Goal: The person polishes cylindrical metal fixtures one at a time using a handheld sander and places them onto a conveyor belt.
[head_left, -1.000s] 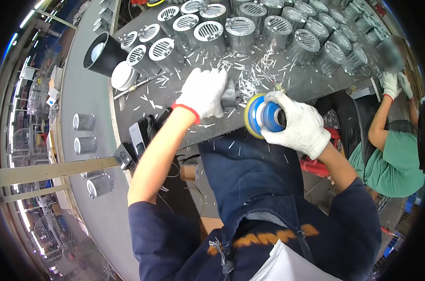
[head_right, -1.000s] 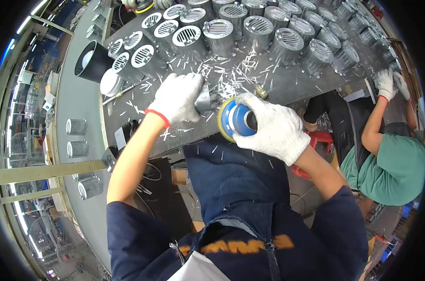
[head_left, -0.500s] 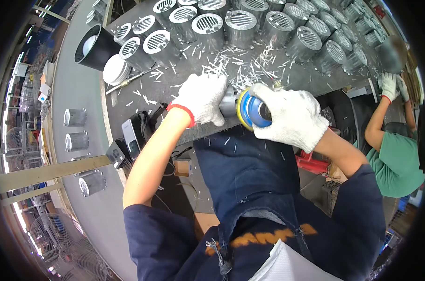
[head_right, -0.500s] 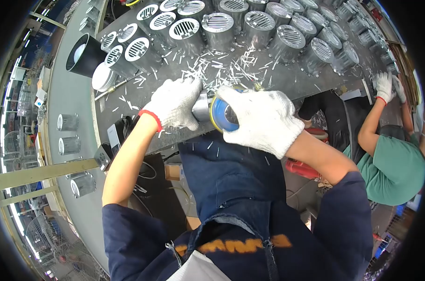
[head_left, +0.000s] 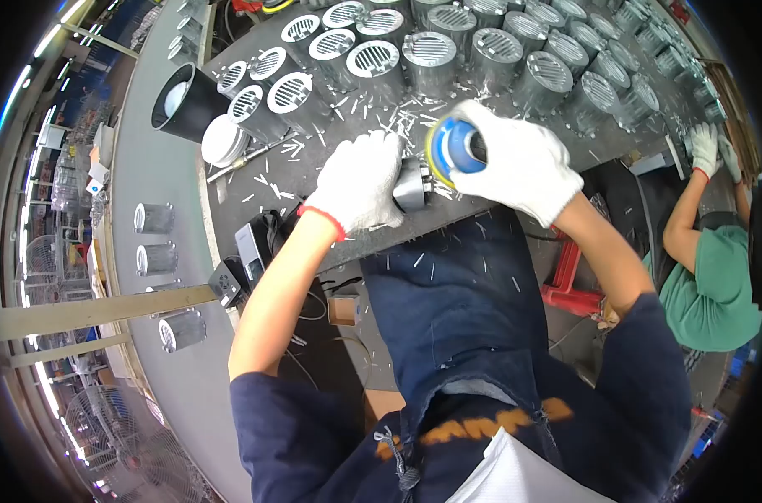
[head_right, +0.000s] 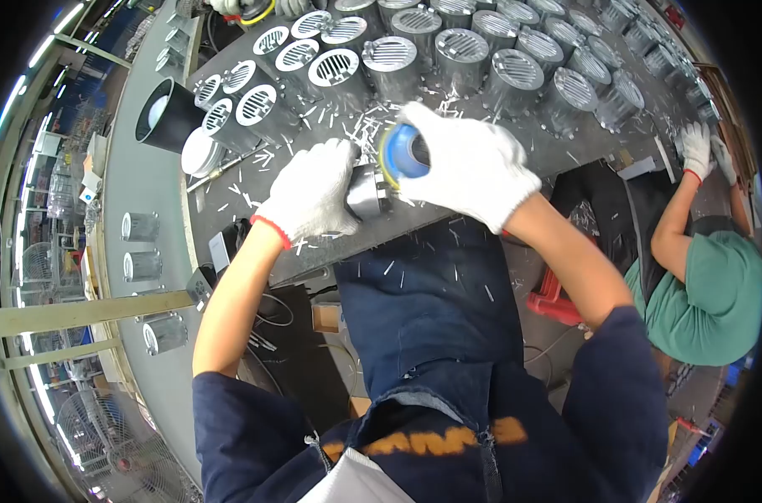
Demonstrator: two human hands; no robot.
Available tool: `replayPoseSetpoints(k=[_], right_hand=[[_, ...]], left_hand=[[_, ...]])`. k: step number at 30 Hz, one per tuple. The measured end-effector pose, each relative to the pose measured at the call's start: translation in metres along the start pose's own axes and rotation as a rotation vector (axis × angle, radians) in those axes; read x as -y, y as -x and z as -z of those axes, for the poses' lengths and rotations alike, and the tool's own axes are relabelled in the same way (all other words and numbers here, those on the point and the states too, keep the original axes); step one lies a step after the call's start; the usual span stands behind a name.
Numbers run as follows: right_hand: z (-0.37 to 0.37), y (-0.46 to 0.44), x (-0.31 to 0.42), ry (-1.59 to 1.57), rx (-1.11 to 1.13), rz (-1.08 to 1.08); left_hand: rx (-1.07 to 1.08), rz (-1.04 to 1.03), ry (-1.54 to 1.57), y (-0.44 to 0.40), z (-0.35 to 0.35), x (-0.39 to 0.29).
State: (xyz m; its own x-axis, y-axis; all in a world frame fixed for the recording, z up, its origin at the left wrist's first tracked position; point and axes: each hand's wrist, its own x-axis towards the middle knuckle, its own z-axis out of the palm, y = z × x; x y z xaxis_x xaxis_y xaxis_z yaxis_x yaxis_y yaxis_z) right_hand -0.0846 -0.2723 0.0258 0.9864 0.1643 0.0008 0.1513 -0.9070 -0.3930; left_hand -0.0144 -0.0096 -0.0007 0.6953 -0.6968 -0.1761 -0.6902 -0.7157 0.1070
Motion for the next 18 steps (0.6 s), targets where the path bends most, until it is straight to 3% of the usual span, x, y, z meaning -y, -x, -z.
replayPoseSetpoints(k=[2, 5, 7, 9, 10, 13, 15, 16, 18], right_hand=[[-0.009, 0.014, -0.011, -0.081, -0.166, -0.049], [-0.010, 0.024, -0.016, -0.112, -0.147, -0.075], [-0.006, 0.031, -0.010, -0.093, -0.100, -0.110], [-0.007, 0.042, -0.011, -0.087, -0.146, -0.095], [-0.007, 0.046, -0.011, -0.090, -0.139, -0.111], [-0.001, 0.041, 0.003, -0.105, -0.054, -0.131], [-0.001, 0.031, 0.009, -0.097, 0.038, -0.070], [-0.015, 0.027, 0.003, -0.094, -0.055, 0.025], [-0.022, 0.019, 0.007, -0.079, -0.020, 0.037]], left_hand=[[-0.153, 0.008, -0.046, 0.003, 0.002, -0.006], [-0.281, -0.130, -0.258, -0.013, -0.033, 0.005], [-0.255, -0.180, -0.163, -0.020, -0.008, 0.015], [0.228, -0.014, 0.075, -0.022, 0.026, 0.015], [0.360, 0.041, 0.143, -0.018, 0.038, 0.009], [0.454, -0.039, 0.002, -0.015, 0.013, -0.002], [0.372, -0.067, -0.024, -0.009, 0.006, -0.005], [0.355, -0.046, 0.024, -0.008, 0.009, -0.007], [0.311, -0.024, 0.106, -0.004, 0.005, -0.004]])
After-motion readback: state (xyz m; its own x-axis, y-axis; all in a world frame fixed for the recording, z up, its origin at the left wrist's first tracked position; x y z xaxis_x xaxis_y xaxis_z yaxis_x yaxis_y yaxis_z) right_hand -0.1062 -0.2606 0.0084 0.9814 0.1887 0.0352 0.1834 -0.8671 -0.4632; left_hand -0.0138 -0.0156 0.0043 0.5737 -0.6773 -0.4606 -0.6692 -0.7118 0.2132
